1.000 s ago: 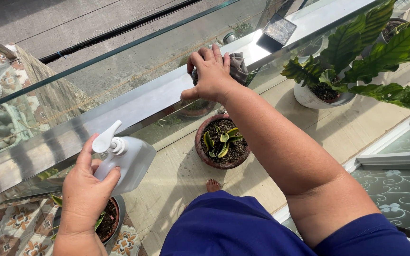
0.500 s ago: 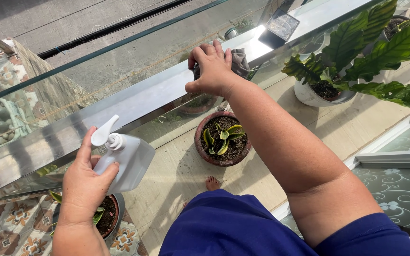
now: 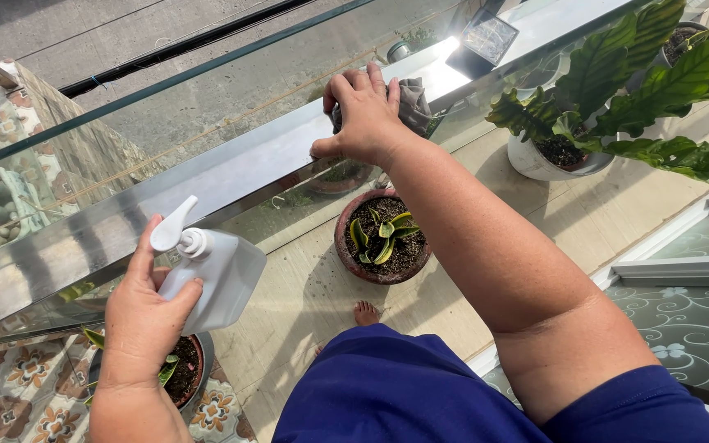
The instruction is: A person is cleaning a balcony railing by spraying a cleaning solution onto a cloth and wiping the glass and metal surfaces.
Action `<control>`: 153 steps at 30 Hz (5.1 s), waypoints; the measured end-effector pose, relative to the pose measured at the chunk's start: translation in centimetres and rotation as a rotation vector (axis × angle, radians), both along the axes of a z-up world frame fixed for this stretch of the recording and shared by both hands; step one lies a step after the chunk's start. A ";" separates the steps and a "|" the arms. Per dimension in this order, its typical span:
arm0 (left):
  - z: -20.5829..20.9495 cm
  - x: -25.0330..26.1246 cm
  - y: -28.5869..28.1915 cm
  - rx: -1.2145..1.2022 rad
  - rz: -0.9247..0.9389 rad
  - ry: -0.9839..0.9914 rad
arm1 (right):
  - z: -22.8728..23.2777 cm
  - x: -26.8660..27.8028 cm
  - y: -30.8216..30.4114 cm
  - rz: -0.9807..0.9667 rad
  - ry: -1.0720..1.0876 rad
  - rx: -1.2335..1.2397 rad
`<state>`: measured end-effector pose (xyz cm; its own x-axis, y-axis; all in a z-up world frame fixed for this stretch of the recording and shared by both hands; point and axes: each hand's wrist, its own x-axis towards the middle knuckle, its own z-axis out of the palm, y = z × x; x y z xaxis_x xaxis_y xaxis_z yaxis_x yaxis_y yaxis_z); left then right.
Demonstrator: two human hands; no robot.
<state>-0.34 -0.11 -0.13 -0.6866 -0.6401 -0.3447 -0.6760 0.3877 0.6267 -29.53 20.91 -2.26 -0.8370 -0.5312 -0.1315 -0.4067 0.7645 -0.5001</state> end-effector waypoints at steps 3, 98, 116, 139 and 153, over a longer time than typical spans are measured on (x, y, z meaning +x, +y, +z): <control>-0.5 0.2 -0.2 -0.031 -0.014 0.008 | 0.3 0.0 -0.1 -0.014 -0.033 -0.013; 0.2 0.3 0.2 0.056 0.025 0.027 | -5.0 4.8 3.9 0.129 0.638 -0.509; -0.4 0.3 -0.2 0.062 0.024 0.040 | -3.5 5.4 2.6 0.232 0.511 -0.559; -0.2 2.4 4.6 0.012 -0.047 0.049 | -4.7 -1.3 6.5 -0.046 0.676 -0.225; -3.7 7.1 4.4 -0.361 -0.300 -0.037 | -5.9 15.7 1.2 -0.226 -0.517 -0.953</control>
